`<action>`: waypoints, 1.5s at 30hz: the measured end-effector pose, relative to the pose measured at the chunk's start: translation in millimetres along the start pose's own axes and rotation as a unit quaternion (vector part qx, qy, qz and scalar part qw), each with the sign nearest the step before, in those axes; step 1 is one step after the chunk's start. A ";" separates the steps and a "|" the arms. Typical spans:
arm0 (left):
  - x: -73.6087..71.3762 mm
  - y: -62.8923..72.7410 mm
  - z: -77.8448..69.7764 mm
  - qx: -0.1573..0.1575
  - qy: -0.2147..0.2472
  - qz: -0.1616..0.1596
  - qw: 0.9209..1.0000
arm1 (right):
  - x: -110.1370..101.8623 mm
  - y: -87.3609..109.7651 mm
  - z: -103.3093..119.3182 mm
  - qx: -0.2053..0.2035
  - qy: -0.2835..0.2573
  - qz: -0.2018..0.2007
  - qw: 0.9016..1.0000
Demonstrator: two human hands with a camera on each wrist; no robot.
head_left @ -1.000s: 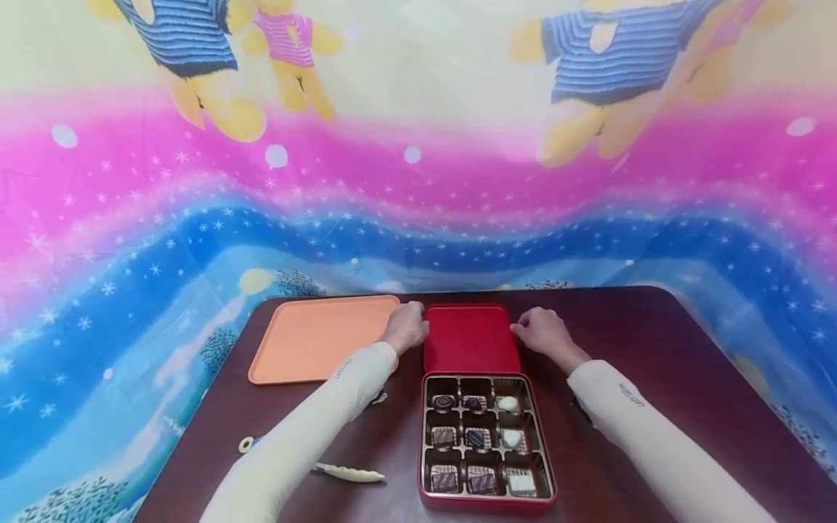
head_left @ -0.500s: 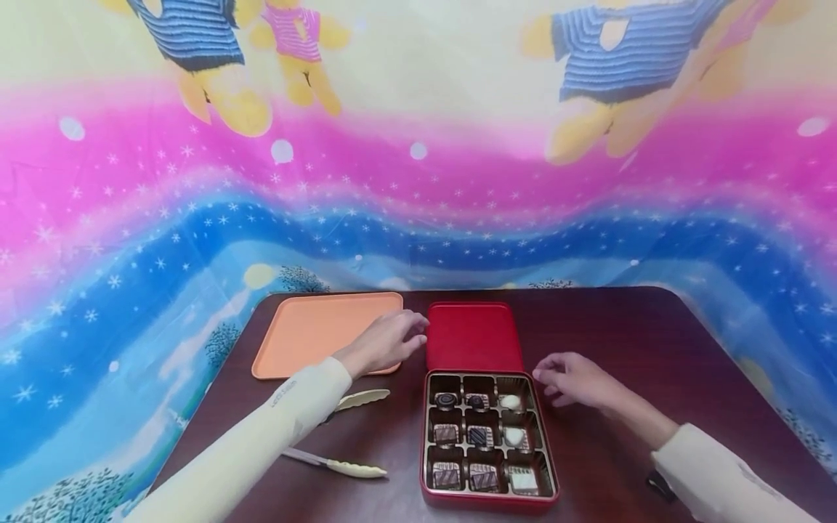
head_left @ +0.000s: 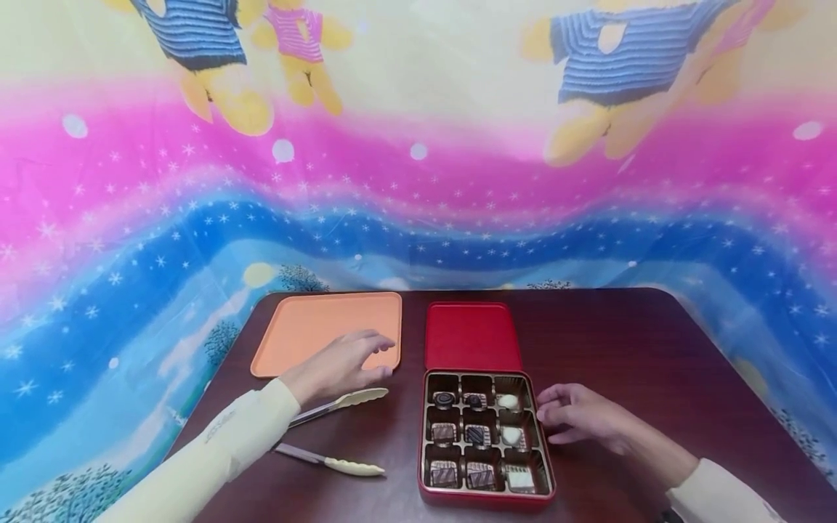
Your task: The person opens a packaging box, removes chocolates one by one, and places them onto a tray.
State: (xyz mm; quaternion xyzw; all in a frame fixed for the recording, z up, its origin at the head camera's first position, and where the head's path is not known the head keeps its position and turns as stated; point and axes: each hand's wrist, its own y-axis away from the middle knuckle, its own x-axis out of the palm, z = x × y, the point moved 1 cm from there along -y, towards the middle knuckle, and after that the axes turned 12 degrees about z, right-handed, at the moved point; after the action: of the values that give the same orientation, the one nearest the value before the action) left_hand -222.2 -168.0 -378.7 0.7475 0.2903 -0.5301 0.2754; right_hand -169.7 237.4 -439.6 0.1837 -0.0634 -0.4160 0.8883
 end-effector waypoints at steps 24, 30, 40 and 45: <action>55.8 111.4 64.2 -0.058 0.028 0.120 0.991 | 4.7 -3.4 -9.0 -0.003 -0.034 0.007 0.999; 64.2 111.9 71.3 -0.064 0.019 0.113 0.991 | 3.6 -2.0 -10.9 -0.007 -0.037 0.009 0.999; 72.4 107.4 78.9 -0.057 0.015 0.090 0.994 | 3.3 -2.0 -14.5 -0.011 -0.046 0.016 0.999; 73.8 104.9 80.1 -0.050 0.011 0.082 0.995 | 1.7 -2.3 -14.1 -0.014 -0.047 0.016 0.999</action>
State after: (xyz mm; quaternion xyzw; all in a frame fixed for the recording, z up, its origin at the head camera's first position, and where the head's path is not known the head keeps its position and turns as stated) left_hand -176.8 -286.5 -461.0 0.7597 0.2577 -0.4823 0.3519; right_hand -166.6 238.6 -453.5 0.1503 -0.1023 -0.4104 0.8936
